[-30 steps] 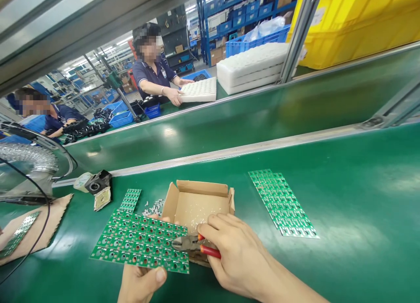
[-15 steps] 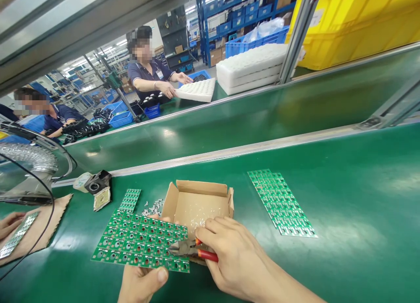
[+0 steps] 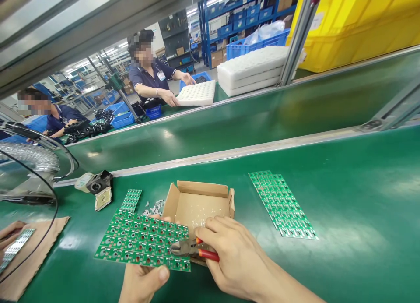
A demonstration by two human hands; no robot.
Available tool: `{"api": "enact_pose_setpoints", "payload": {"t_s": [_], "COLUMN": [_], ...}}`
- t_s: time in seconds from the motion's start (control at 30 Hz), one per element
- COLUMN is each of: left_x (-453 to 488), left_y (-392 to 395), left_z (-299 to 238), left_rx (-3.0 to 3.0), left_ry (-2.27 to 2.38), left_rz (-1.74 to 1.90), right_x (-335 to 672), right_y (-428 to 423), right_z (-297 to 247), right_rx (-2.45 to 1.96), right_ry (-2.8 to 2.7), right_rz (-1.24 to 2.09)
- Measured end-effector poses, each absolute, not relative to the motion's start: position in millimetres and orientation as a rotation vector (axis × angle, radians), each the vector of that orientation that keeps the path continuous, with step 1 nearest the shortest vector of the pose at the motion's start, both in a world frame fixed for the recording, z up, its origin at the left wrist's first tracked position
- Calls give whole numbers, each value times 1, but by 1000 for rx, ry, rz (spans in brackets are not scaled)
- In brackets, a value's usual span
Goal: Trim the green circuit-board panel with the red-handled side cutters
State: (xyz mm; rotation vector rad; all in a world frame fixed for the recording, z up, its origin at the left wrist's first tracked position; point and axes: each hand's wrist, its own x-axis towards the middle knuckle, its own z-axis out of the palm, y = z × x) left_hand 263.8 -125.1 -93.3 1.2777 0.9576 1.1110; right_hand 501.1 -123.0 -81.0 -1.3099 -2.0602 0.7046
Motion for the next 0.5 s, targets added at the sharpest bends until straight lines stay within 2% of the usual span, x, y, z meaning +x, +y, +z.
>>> {"api": "enact_pose_setpoints", "payload": {"t_s": [0.5], "left_x": [268], "left_y": [-128], "left_z": [-102], "left_rx": [1102], "left_ry": [959], "left_rz": [1176], "right_x": [497], "right_y": [-125], "right_z": [-84], "right_rx": [-1269], "right_ry": [-2034], "right_rz": [624]}}
